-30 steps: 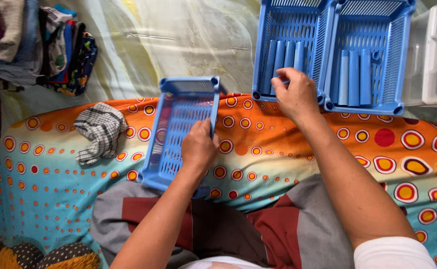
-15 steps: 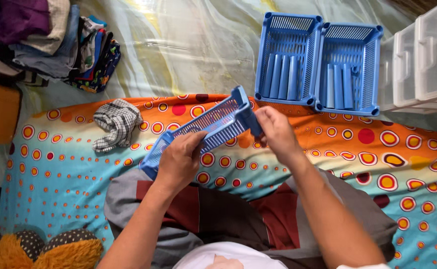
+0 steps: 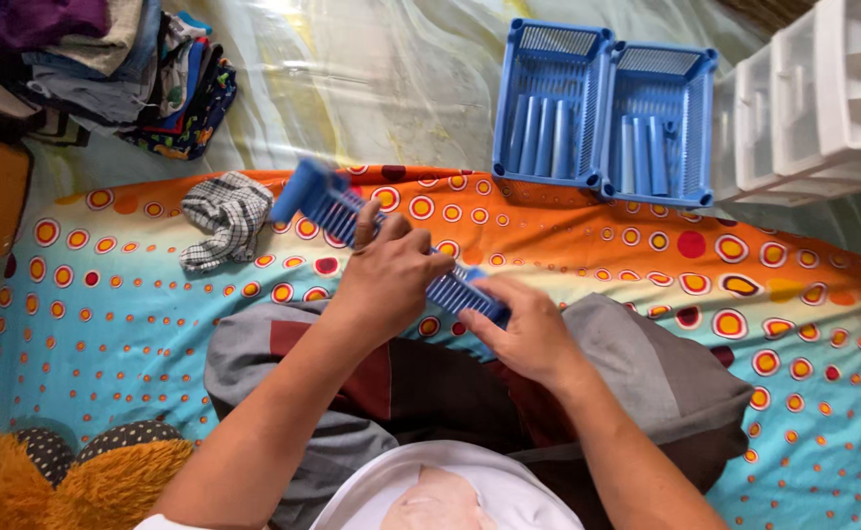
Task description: The person assembles a blue plastic basket by inserting cylindrical connectors into the basket frame, then wipes the basket with a cloth. The person handles multiple basket frames and connectors, placing them on a patterned bedsheet.
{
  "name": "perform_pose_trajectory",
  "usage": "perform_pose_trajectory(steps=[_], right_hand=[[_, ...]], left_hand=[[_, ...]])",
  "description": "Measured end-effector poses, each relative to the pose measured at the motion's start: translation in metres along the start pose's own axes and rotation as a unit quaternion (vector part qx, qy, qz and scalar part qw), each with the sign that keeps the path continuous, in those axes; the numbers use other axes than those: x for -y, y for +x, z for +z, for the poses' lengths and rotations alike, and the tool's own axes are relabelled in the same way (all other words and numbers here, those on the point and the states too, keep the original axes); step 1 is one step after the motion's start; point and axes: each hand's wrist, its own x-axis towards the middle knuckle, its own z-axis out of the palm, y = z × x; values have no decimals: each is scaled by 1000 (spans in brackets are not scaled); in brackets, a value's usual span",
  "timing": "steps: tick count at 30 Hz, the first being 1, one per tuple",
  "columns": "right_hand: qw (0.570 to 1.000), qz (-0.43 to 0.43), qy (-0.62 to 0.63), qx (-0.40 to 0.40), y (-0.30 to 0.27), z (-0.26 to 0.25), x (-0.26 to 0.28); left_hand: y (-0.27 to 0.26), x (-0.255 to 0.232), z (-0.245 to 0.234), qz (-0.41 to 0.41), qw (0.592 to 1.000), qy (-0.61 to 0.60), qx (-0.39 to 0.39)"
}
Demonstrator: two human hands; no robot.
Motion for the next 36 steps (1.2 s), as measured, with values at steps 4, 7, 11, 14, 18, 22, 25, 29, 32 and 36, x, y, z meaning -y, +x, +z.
perform_pose_trajectory(steps=[4, 7, 11, 14, 18, 22, 25, 29, 32, 36], right_hand=[[958, 220, 182, 18, -27, 25, -27], [895, 193, 399, -49, -41, 43, -48], [935, 109, 334, -41, -48, 59, -65], [974, 53, 212, -66, -44, 77, -68], [993, 38, 79, -84, -36, 92, -70], [994, 28, -75, -72, -30, 87, -69], [997, 4, -53, -53, -27, 70, -56], [914, 181, 363, -14, -33, 38, -26], [861, 176, 476, -11, -33, 16, -5], [862, 140, 488, 0, -25, 7, 18]], left_hand=[[2, -15, 5, 6, 978, -38, -207], [-14, -17, 5, -80, 929, -196, -303], [-28, -8, 4, -165, 768, -544, -294], [-33, -3, 6, -166, 732, -595, -286], [-32, 0, 11, -149, 675, -655, -305], [-41, -14, 17, -170, 719, -618, -270], [-49, -26, 19, -128, 789, -529, -285], [-62, -39, 24, -140, 787, -542, -260], [-66, -40, 24, -149, 814, -510, -233], [-66, -40, 13, -121, 812, -541, -183]])
